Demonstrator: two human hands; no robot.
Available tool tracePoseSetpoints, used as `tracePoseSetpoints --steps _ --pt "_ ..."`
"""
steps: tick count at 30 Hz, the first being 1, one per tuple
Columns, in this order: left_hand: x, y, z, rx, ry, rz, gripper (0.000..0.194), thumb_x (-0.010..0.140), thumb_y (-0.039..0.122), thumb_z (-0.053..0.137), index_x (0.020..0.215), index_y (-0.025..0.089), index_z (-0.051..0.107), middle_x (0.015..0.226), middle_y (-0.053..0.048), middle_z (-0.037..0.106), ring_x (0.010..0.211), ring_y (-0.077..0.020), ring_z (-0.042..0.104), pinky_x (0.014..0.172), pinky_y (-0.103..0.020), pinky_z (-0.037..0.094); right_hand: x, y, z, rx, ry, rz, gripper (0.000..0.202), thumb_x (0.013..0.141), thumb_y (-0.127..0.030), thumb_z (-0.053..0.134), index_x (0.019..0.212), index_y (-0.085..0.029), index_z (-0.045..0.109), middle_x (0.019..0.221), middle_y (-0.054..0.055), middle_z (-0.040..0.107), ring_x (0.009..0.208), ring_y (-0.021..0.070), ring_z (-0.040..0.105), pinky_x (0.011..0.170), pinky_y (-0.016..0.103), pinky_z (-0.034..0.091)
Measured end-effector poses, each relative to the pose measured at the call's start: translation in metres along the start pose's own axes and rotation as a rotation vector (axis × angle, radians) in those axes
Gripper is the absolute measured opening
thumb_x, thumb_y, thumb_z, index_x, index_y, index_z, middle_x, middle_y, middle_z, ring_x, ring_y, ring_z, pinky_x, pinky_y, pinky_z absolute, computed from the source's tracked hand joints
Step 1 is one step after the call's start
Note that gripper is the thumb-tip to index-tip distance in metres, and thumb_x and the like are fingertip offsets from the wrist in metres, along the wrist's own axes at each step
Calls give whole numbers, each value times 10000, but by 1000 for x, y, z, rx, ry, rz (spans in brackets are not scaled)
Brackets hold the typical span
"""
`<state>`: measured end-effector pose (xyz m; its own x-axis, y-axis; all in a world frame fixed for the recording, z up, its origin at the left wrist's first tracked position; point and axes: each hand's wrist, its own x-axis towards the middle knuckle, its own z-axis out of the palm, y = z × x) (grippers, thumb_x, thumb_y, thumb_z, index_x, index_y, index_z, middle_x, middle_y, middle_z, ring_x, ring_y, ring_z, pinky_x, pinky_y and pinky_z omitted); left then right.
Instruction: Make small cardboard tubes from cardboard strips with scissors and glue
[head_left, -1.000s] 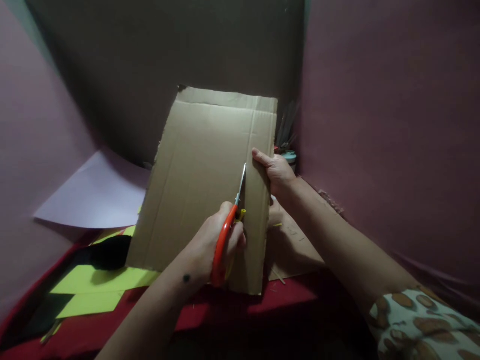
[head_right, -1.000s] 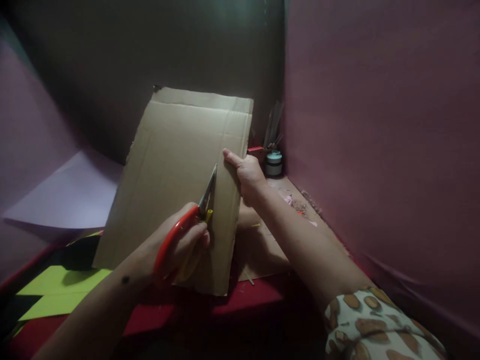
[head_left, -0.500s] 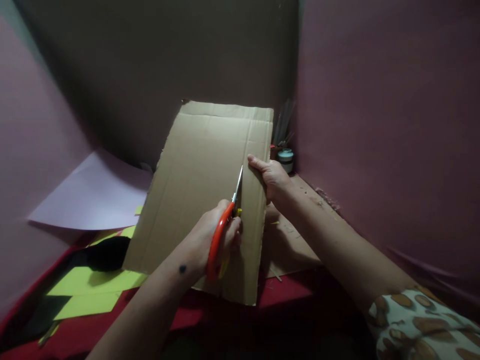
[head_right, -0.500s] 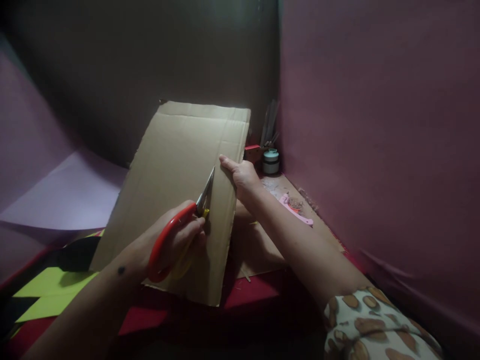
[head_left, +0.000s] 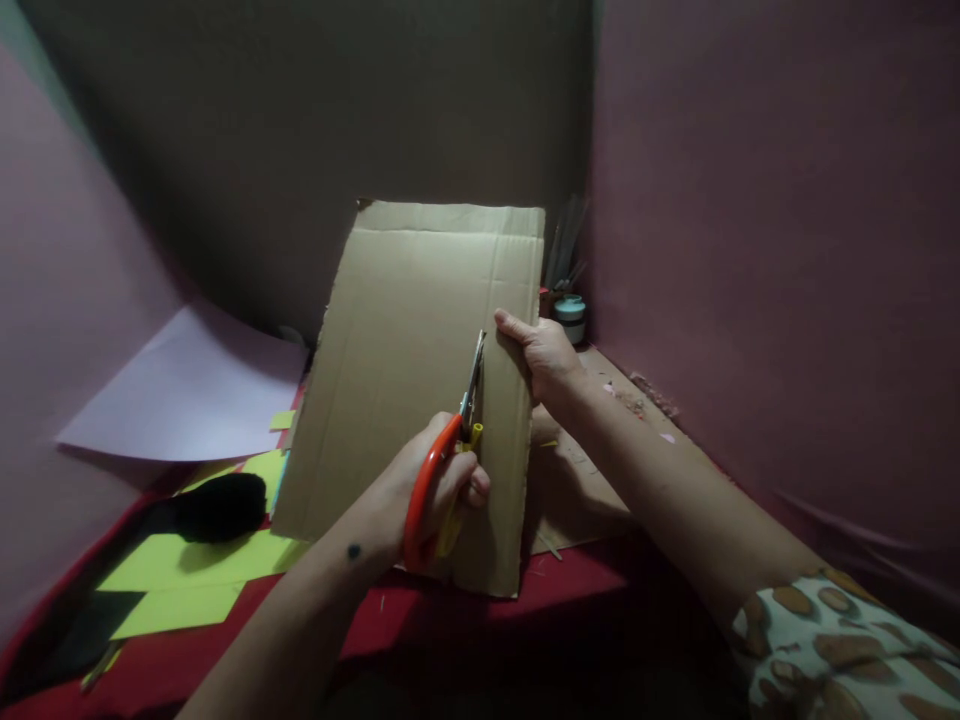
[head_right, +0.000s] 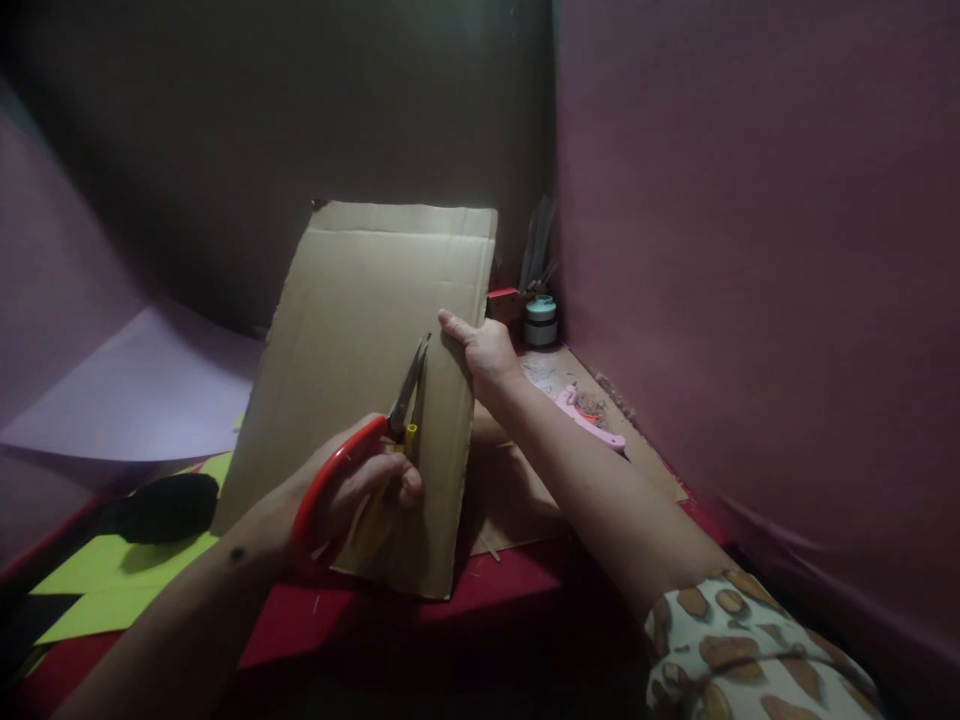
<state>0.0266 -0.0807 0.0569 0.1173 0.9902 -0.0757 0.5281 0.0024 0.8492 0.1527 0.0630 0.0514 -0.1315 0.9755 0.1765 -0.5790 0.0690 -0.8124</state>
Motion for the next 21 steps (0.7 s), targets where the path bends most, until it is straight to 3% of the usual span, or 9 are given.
tracePoseSetpoints --steps 5,11,17,21 --pt "-5 15 -1 -55 44 -39 69 780 189 467 753 224 415 642 -1 627 612 -152 600 621 -271 478 -2 -1 2 -6 -12 15 165 719 -263 730 825 -155 666 600 -4 647 608 167 625 650 314 533" --pt "5 27 -1 -95 63 -81 108 747 125 456 705 218 423 562 16 609 543 -140 586 554 -254 475 -6 0 4 3 -21 -11 161 701 -260 740 796 -161 655 581 -20 630 567 148 595 626 297 517" --pt "16 20 -2 -122 32 -38 61 731 144 461 719 203 469 562 1 620 526 -161 608 546 -290 501 -8 -2 3 -8 23 -30 151 700 -250 737 785 -158 653 580 -15 625 585 157 600 639 303 513" --pt "22 11 -3 -68 35 35 101 787 221 466 687 207 459 539 19 570 476 -143 556 486 -269 444 -7 -4 3 -25 53 -39 150 718 -244 723 815 -145 667 569 -7 617 598 171 609 655 319 520"
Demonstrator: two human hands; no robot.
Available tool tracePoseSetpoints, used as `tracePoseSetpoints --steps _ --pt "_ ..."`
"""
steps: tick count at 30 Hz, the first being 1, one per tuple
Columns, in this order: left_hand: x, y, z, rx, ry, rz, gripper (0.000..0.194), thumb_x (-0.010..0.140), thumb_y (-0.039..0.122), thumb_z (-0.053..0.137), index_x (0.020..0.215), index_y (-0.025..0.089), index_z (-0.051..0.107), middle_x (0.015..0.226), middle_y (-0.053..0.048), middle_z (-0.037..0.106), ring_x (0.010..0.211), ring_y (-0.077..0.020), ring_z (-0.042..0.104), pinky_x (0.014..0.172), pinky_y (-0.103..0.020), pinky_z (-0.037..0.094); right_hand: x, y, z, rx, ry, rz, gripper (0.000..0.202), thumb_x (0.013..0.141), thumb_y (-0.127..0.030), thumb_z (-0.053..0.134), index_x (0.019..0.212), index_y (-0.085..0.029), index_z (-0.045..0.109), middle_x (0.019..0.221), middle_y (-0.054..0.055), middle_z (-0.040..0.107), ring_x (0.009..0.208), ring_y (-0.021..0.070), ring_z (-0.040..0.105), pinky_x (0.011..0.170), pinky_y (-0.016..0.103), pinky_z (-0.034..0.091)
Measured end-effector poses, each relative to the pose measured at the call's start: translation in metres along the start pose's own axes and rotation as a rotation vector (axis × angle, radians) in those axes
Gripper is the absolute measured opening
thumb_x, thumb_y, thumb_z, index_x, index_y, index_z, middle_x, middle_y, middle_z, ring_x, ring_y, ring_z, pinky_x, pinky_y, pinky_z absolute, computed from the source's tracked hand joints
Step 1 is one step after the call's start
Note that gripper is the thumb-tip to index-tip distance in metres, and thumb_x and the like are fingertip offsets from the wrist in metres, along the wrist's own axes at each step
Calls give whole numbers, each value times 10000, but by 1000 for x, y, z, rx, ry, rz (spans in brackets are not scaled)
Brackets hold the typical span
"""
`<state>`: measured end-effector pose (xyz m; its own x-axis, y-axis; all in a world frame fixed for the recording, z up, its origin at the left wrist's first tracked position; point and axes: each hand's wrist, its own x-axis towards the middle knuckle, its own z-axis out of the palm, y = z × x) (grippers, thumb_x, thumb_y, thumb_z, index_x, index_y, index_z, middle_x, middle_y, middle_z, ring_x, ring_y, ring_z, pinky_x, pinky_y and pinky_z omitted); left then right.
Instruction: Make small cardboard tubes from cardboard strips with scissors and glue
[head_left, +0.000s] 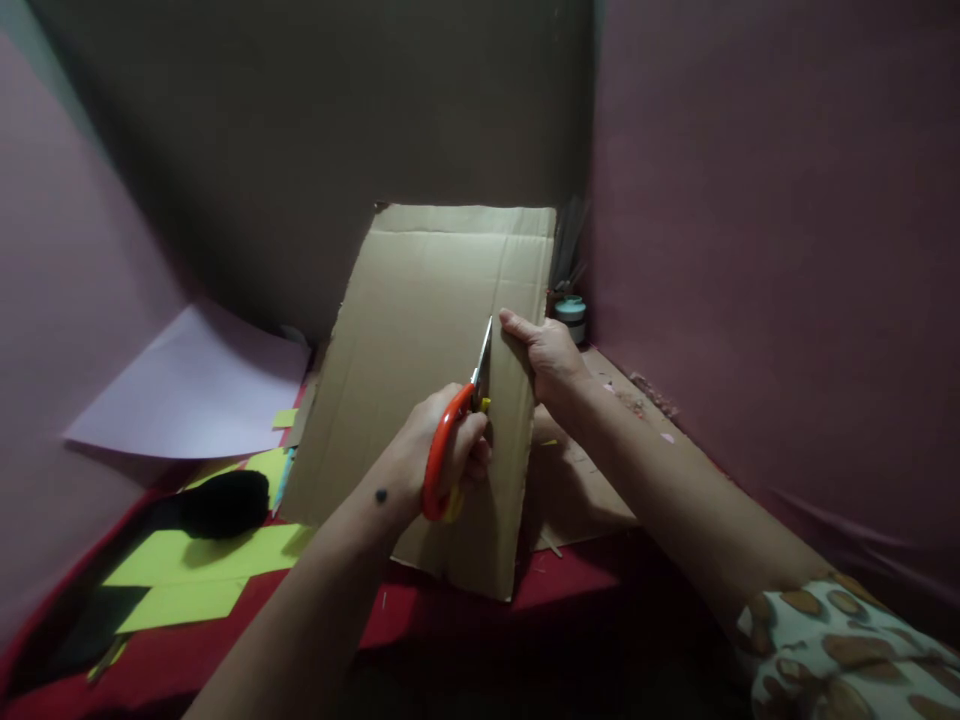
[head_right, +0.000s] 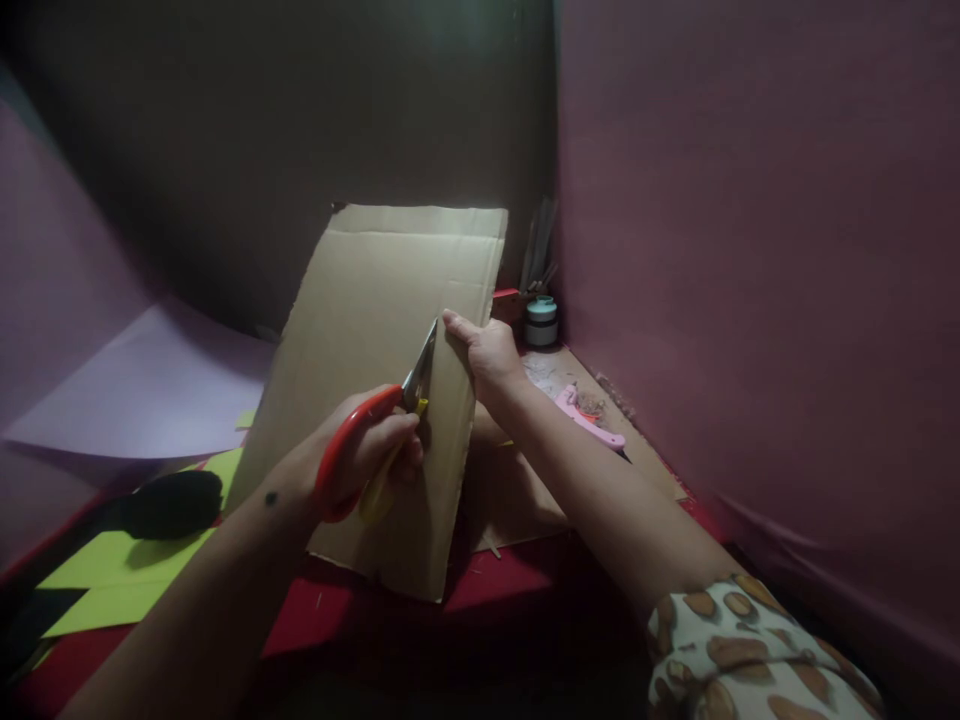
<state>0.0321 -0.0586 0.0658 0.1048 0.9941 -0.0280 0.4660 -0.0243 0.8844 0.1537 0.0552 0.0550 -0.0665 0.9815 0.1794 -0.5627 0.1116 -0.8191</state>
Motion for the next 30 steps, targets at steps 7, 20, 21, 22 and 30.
tracePoseSetpoints --steps 7,20,21,22,30 --pt "11 -17 3 166 172 244 255 859 366 494 667 201 457 580 37 493 547 -118 459 511 -249 364 3 -3 -3 21 -9 -14 121 733 -233 706 815 -153 667 618 -16 650 547 135 576 583 279 493" --pt "5 11 6 -322 -48 -174 124 759 155 505 838 207 425 528 31 569 457 -131 552 498 -284 481 1 -1 -7 -6 1 -6 124 736 -250 702 811 -164 653 565 -26 617 509 142 553 563 291 486" --pt "5 14 6 -319 -44 -186 132 748 149 506 839 206 430 520 32 562 457 -135 550 489 -283 478 0 0 -7 -16 -1 0 130 731 -258 707 800 -162 652 563 -25 616 519 145 559 575 294 493" --pt "6 17 5 -310 -43 -194 139 737 141 504 840 205 435 513 33 554 456 -136 549 484 -282 475 -1 1 -7 -25 -5 5 143 722 -267 716 792 -161 651 564 -23 617 531 149 567 587 298 499" --pt "10 30 5 -239 -42 -228 167 688 132 501 809 218 426 478 57 516 441 -144 548 463 -276 456 -1 8 -10 -8 -34 21 212 676 -307 762 768 -156 644 605 9 642 555 158 586 617 315 520"
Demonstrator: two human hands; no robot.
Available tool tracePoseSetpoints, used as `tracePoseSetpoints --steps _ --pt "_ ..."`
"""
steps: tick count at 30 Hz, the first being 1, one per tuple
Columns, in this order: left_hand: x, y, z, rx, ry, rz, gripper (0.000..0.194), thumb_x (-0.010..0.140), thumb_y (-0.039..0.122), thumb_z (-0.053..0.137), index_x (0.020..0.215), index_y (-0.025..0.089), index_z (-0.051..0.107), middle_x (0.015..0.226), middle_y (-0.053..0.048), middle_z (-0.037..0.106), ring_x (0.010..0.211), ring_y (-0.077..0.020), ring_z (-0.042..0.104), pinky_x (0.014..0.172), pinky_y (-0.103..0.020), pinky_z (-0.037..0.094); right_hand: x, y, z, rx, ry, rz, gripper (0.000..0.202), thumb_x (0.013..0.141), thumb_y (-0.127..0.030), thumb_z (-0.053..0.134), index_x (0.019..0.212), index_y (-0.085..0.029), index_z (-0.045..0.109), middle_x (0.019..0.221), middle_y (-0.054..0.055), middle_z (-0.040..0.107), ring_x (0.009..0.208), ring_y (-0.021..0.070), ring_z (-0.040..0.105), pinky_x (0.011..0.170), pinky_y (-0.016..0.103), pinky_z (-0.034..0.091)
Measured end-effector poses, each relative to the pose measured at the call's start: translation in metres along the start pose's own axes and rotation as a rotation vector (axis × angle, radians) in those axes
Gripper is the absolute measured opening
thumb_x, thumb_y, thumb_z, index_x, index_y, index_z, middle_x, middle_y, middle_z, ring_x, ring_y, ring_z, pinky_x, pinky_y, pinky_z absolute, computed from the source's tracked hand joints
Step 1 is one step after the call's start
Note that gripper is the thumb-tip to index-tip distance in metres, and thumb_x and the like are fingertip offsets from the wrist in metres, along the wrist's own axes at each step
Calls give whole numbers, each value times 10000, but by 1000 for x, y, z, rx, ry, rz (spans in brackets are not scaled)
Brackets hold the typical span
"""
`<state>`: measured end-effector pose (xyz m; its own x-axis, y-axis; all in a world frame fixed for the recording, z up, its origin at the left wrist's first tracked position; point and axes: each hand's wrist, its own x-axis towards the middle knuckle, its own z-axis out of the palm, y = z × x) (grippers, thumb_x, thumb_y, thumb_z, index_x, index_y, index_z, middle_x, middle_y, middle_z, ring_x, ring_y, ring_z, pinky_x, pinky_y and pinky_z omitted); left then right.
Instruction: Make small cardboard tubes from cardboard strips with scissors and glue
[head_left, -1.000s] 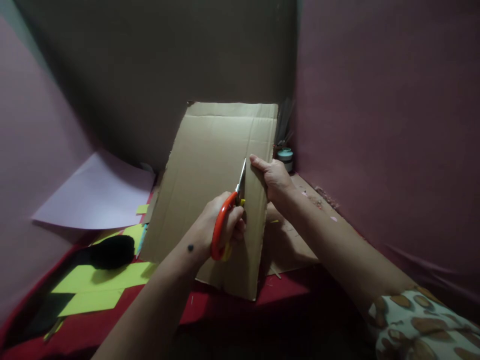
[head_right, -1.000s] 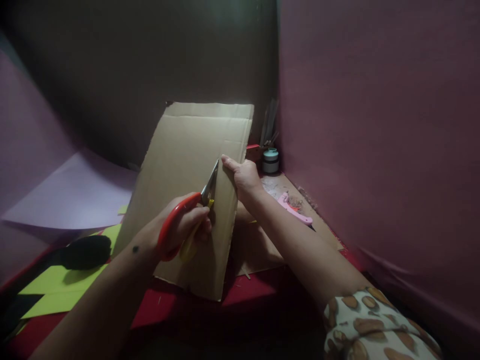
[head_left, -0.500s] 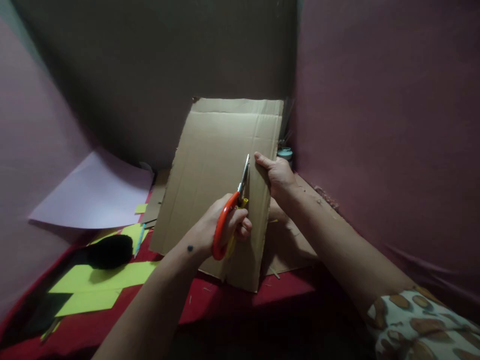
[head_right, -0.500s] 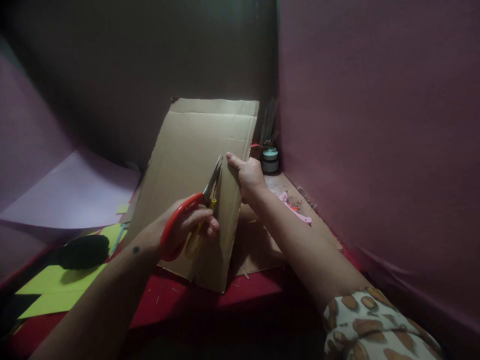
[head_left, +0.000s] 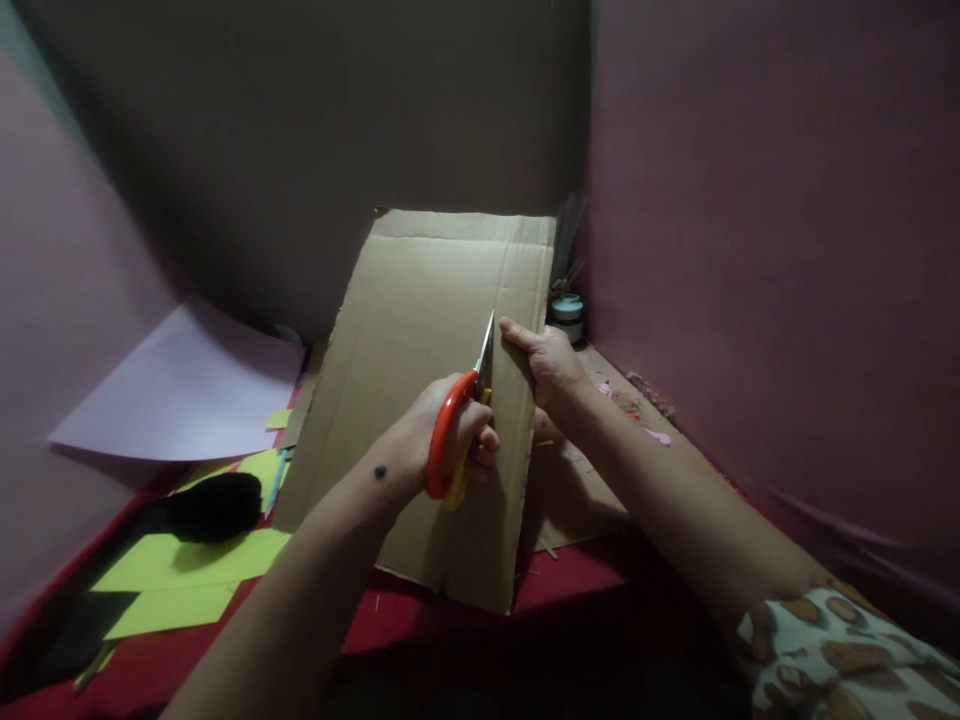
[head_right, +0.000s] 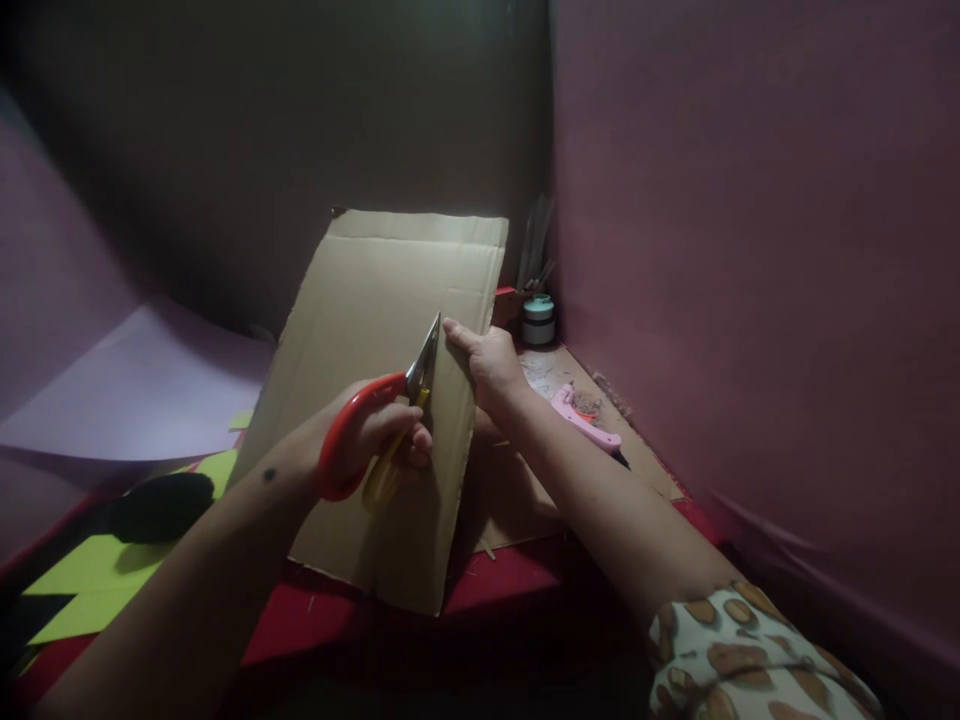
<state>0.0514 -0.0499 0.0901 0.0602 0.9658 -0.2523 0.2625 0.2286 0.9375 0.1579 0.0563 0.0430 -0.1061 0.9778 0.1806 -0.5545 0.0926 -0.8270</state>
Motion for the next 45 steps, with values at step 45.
tracePoseSetpoints --steps 45 --pt "4 -4 -8 221 19 84 228 736 11 406 595 162 500 484 -7 588 435 -126 578 472 -238 490 -7 13 1 31 -7 60 186 713 -269 741 810 -129 669 627 21 677 542 159 612 596 321 543"
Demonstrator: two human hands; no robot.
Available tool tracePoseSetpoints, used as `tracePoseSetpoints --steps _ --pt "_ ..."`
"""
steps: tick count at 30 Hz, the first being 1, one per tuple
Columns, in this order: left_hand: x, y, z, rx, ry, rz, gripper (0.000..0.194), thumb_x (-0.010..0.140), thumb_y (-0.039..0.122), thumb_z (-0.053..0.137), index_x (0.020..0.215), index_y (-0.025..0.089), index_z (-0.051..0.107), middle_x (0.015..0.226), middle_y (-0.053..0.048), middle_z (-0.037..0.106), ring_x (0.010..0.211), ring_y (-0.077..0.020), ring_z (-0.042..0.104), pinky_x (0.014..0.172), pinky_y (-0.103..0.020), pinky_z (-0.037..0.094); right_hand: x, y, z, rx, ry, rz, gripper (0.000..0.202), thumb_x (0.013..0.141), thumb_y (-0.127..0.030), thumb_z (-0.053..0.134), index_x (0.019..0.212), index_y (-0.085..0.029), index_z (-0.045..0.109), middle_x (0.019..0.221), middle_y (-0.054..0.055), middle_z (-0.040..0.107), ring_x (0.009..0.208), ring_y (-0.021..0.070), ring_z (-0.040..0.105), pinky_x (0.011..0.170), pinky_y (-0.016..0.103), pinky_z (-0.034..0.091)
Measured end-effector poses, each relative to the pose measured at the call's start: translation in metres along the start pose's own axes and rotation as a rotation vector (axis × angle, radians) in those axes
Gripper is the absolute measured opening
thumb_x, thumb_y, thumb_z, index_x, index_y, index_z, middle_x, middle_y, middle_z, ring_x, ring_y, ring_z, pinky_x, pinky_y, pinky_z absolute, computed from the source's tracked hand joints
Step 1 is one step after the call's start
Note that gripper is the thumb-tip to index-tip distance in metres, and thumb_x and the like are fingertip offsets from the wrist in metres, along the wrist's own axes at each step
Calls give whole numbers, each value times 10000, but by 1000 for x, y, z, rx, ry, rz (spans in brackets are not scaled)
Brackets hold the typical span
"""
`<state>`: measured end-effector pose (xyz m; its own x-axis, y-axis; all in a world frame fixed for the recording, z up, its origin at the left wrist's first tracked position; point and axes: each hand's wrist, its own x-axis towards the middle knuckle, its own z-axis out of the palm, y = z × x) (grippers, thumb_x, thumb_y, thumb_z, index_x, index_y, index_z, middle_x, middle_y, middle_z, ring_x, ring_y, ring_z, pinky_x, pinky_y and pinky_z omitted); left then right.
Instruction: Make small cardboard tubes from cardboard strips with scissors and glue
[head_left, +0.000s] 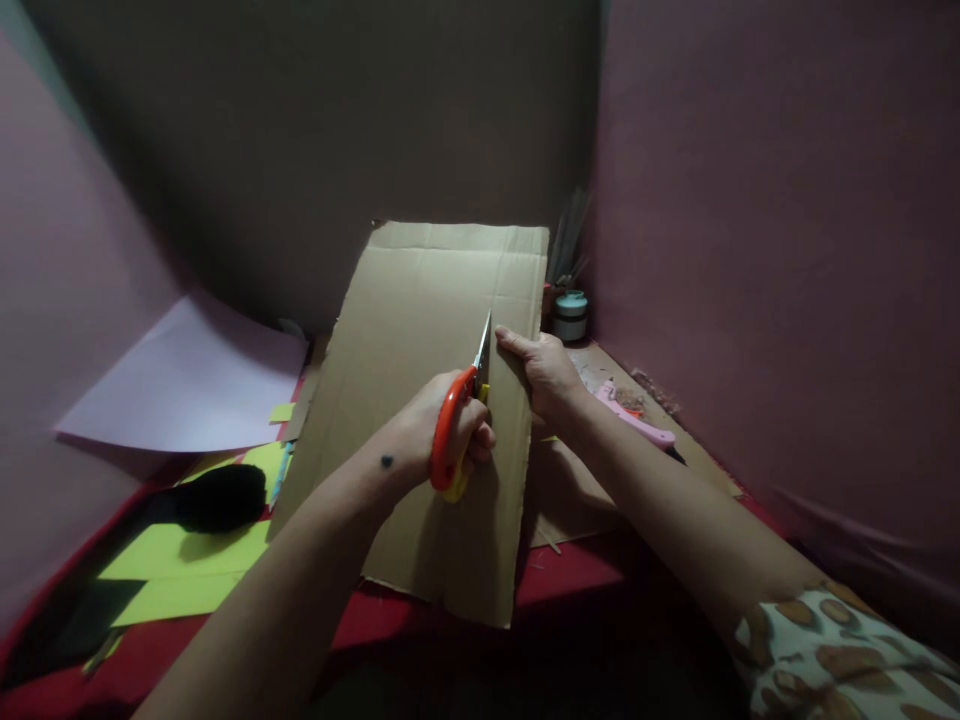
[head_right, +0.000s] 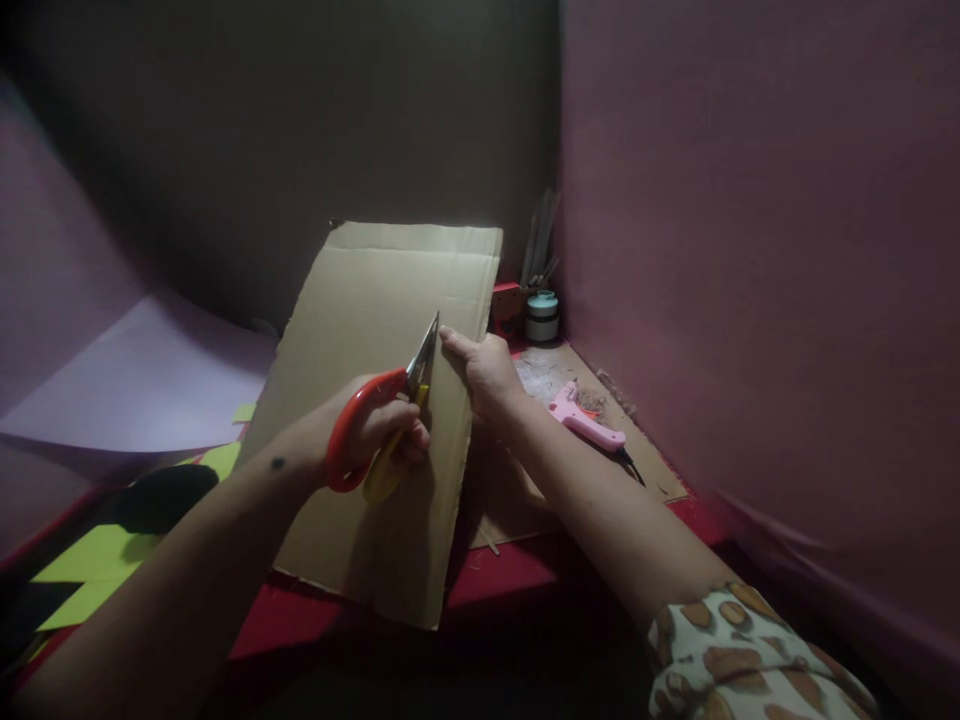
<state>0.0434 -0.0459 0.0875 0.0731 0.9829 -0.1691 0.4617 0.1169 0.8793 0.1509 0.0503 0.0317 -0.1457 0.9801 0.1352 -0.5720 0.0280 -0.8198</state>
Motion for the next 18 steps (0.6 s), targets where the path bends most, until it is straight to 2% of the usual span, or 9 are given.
tracePoseSetpoints --steps 3,8,13,18 --pt "-1 4 0 10 29 -35 229 683 -25 399 608 166 502 492 -8 598 451 -122 586 495 -230 492 0 -1 1 4 -15 -12 175 718 -262 737 806 -128 669 624 16 675 536 148 606 602 310 541" --pt "4 2 -3 -31 -45 -38 173 661 28 432 644 176 522 529 -20 623 456 -162 603 464 -270 492 -1 0 1 4 -10 16 131 741 -242 711 797 -134 662 612 12 672 521 148 603 561 295 527" --pt "11 6 -1 -19 -5 -112 171 628 27 428 614 182 498 509 -31 615 443 -175 594 445 -286 485 1 0 -1 -11 -10 3 131 742 -240 710 796 -129 666 610 15 672 534 155 610 549 292 526" --pt "20 -2 -4 71 4 13 147 672 71 457 587 189 479 435 11 540 380 -133 523 405 -231 418 5 1 -2 -12 11 5 113 738 -217 705 802 -130 670 628 11 686 543 148 616 551 278 530"
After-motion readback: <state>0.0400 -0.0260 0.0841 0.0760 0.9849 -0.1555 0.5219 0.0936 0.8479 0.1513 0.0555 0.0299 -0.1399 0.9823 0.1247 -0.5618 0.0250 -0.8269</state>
